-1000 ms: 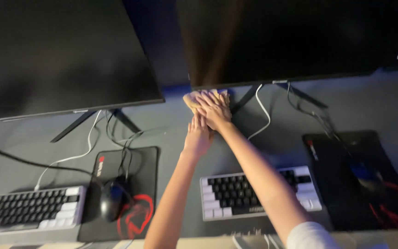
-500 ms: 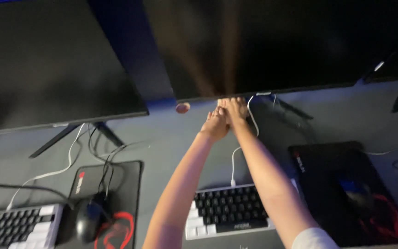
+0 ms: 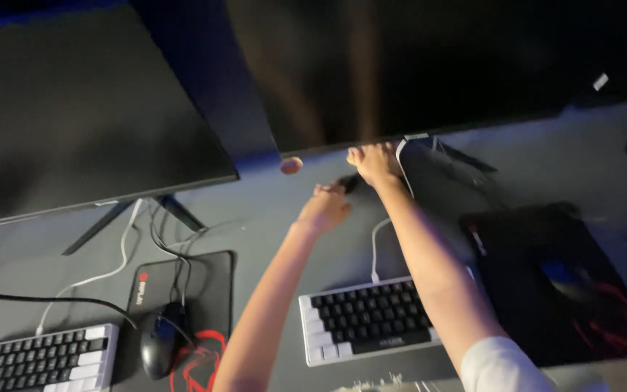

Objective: The person cleans a row of computer workstations using a cloth and a spray bottle. They wipe the surfaces of the desks, keyboards, and mousepads, and also clean the bottom edges of the monitors. The person moves from one station to the next, repeating the cleaning process for each setup.

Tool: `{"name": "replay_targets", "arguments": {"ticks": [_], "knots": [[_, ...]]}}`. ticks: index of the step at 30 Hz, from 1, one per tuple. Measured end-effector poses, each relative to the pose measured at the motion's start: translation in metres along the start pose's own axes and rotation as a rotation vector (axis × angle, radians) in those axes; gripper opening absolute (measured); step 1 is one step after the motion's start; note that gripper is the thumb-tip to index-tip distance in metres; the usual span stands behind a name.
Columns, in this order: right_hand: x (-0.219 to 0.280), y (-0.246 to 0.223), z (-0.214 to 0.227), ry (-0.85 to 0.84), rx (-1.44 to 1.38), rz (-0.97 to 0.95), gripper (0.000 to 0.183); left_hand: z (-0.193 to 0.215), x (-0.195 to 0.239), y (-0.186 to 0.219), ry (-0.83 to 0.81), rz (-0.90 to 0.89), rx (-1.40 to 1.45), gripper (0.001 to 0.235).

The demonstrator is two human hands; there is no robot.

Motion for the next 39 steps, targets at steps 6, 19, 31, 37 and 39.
{"name": "replay_targets", "arguments": {"ticks": [6,19,31,37,39], "knots": [[0.055,-0.045,0.047,0.320,0.222,0.259,0.062,0.010,0.001,-0.002,0.280,0.017,0.065,0.063],[0.137,0.026,0.107,0.360,0.011,0.234,0.072,0.005,-0.050,0.091,0.183,0.201,0.110,0.073],[0.040,0.077,0.075,0.286,-0.021,0.149,0.039,-0.021,-0.043,0.146,0.019,0.181,-0.035,0.071],[0.105,0.064,0.098,0.237,0.074,0.069,0.045,-0.034,-0.034,0.163,0.002,0.149,-0.050,0.079],[0.113,0.056,0.115,0.251,0.100,0.062,0.048,-0.036,-0.039,0.157,0.047,0.160,0.000,0.082]]}}
Point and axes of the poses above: each hand's wrist, its own x-axis away from the middle knuckle, its own z-axis out of the back of the hand, y = z × x, the point moved 10 cm from there along -x, towards the middle knuckle, and after that the axes turned 11 degrees about z, right-handed, at the moved point
